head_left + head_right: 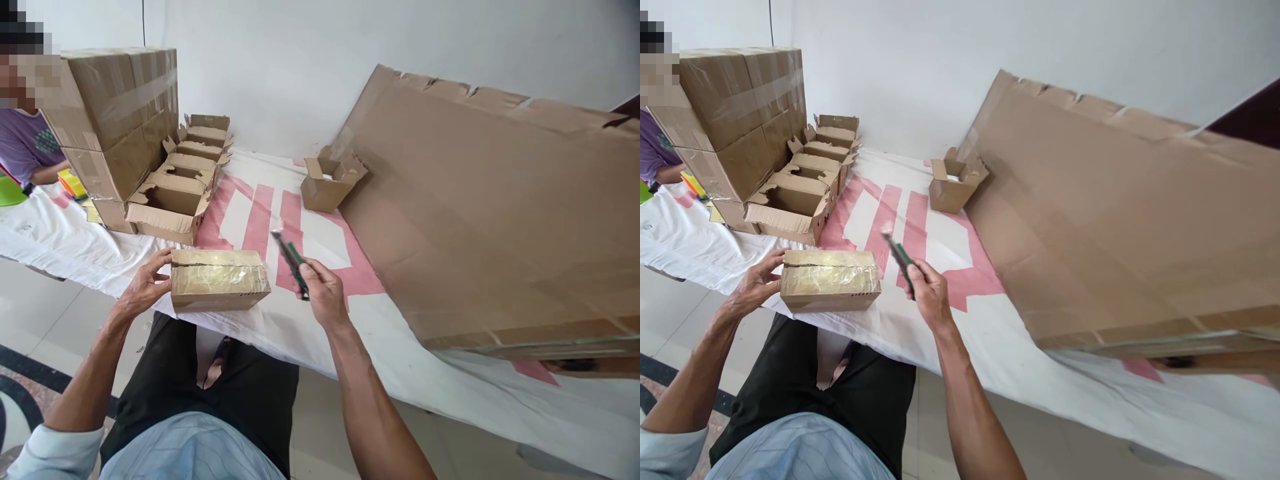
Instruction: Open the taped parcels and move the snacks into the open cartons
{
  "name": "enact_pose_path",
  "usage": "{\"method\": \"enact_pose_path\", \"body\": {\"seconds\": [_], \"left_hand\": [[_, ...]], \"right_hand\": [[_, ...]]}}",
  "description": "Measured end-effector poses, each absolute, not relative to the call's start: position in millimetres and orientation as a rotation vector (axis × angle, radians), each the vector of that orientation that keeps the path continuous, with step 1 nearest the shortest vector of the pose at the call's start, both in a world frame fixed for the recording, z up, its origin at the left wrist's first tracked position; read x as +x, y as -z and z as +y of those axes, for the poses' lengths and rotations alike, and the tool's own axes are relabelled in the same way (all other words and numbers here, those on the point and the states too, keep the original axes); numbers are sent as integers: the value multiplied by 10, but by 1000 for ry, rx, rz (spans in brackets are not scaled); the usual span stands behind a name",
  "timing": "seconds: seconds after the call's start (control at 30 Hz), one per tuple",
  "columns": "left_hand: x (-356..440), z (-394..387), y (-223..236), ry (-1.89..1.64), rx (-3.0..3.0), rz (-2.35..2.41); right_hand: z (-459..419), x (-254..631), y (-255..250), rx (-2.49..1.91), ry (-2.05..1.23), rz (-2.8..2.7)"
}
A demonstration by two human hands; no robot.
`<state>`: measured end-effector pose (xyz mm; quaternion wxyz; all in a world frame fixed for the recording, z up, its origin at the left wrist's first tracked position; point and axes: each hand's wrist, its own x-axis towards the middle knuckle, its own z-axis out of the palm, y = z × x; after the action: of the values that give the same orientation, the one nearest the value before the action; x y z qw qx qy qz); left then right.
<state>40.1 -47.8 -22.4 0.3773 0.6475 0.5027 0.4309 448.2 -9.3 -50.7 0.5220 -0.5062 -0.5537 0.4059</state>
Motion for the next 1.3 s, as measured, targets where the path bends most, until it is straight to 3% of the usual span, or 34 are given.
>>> {"method": "enact_pose_path", "body": {"seconds": [0.17,0.33,0.53,0.7,0.93,1.13,1.3], "left_hand": [[409,-472,294,-1119,1664,1283],[399,-481,341,-1129,1674,1287],[405,-444,376,-1191,1671,1331],[412,-454,94,-1432,1684,1394],[628,-574,-465,-1181,1832,1201],[703,-566,-575,-1195,1831,1289],[308,-711,-550,-1338,1720,1458]], "right_hand": [[-106,4000,-173,-990,-1162,-1691],[20,3704,-465,-890,-1106,-1932],[37,3693,-425,-914,-1280,-1824],[-45,3782,-320,-924,-1393,-1713],[-124,3718,-356,-862,-1392,-1803],[-123,3733,-318,-827,-1431,-1771],[-130,3828,-358,-846,-1512,-1667]]}}
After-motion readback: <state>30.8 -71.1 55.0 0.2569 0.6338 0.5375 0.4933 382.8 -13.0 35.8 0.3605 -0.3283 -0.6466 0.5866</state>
